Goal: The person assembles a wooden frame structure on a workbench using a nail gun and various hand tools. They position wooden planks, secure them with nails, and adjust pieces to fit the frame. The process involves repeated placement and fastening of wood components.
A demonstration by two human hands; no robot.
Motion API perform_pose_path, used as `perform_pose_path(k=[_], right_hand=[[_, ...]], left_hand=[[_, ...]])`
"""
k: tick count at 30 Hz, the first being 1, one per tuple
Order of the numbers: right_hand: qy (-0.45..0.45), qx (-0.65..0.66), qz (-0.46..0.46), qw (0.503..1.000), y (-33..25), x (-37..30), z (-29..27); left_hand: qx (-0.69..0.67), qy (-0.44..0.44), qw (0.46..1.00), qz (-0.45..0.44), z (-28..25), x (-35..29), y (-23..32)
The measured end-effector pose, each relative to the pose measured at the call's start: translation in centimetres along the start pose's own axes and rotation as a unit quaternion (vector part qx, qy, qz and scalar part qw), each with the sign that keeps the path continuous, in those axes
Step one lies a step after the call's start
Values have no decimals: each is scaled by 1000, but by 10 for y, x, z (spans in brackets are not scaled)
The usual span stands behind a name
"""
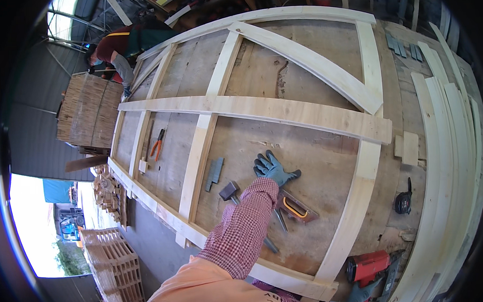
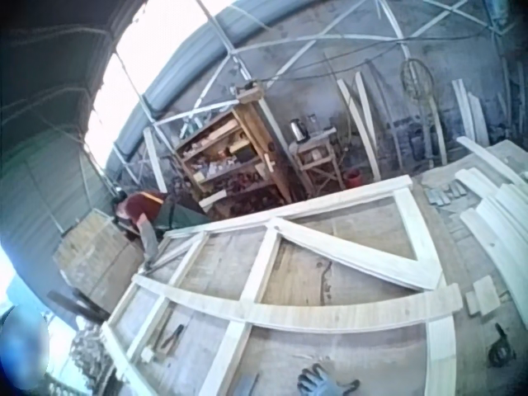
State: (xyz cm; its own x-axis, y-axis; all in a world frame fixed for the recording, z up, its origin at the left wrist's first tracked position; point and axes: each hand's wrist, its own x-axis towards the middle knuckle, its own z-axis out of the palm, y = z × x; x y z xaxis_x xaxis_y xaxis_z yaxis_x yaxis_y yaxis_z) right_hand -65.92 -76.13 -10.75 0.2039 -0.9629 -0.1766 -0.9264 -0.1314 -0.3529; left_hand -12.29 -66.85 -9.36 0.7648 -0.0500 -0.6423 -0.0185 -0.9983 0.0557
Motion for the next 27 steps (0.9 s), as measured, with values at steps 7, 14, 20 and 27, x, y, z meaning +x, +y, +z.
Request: perform_pose_path(k=[7, 14, 20, 27], right_hand=[[-67, 79, -44, 994, -60, 26, -59], [-315, 332, 177, 871, -115, 125, -178], [-300, 436, 146, 836, -230, 200, -206], [-364, 390, -68, 843, -388, 305, -151]], left_hand=[[7, 12, 1000, -5, 2, 2, 5], [20, -14, 1000, -6, 3, 5, 9], [23, 2, 1000, -6, 13, 11, 2], [18, 5, 1000, -5, 12, 13, -2]])
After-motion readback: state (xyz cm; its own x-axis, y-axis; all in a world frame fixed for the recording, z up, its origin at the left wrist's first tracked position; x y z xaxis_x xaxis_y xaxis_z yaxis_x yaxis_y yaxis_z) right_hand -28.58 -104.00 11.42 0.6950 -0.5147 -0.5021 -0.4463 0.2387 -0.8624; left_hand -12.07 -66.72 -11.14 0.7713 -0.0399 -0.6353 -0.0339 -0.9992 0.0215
